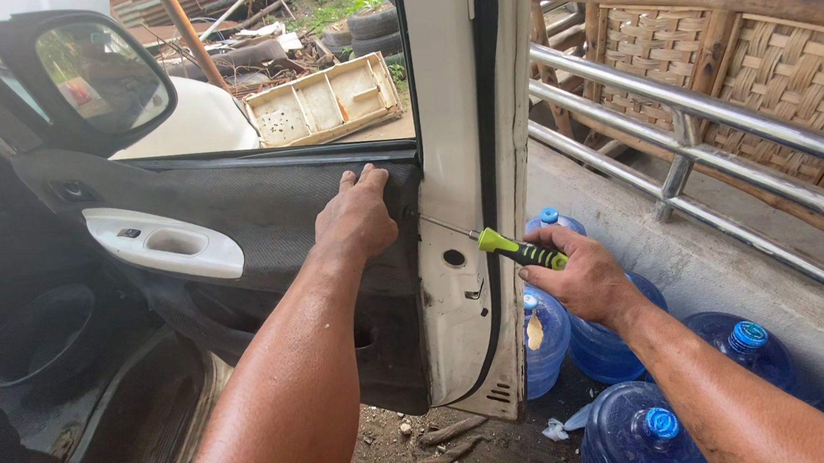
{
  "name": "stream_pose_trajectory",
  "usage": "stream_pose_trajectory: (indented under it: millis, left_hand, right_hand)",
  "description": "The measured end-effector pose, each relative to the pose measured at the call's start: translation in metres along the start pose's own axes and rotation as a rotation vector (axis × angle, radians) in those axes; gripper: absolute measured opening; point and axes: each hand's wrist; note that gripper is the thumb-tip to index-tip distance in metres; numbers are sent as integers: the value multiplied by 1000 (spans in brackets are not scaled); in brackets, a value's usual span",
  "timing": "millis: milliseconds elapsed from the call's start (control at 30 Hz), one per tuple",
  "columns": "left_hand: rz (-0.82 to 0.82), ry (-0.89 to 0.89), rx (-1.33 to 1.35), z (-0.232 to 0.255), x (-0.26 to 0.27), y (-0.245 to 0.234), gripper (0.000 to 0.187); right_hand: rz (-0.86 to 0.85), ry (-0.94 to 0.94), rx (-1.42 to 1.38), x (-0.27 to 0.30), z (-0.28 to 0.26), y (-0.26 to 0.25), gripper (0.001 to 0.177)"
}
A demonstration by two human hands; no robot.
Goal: The person uses a screwdriver to pry and detach the interior door panel of a white car. They systematically work along the edges of the panel, releasing clips and fasteners to separate it from the door frame.
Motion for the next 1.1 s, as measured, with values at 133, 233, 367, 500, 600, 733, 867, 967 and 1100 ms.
stream_pose_trajectory:
  millis: [133, 233, 367, 500, 600, 733, 867, 967, 1100]
  left_hand:
    - [16, 14, -9, -2, -3, 2, 76]
    - [20, 6, -8, -2, -5, 4, 77]
    - [15, -9, -2, -2, -6, 5, 78]
    - [9, -2, 8, -1, -4, 4, 78]
    - [11, -39, 23, 1, -3, 6, 80]
    - [11, -48, 27, 2, -2, 5, 81]
    - [4, -40, 28, 2, -2, 5, 81]
    - [3, -43, 40, 2, -1, 4, 81]
    - [8, -32, 44, 2, 1, 4, 79]
  right_hand:
    - [27, 12, 22, 1, 1, 1, 43]
    - [36, 9, 38, 2, 1, 1, 43]
    - [51, -5, 57, 2, 0, 2, 44]
    - [44, 22, 61, 2, -2, 3, 42]
    - [19, 80, 56, 3, -4, 2, 41]
    - [29, 65, 43, 3, -5, 2, 42]
    - [29, 84, 35, 4, -3, 0, 44]
    - [29, 82, 36, 4, -3, 1, 44]
    - [50, 75, 97, 4, -4, 2, 45]
Point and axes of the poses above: each hand's wrist, its own x-axis away from the middle knuckle, its own y-axis out of the palm, z = x × y, and after that the axes turned 9 degrees about -z, right-handed
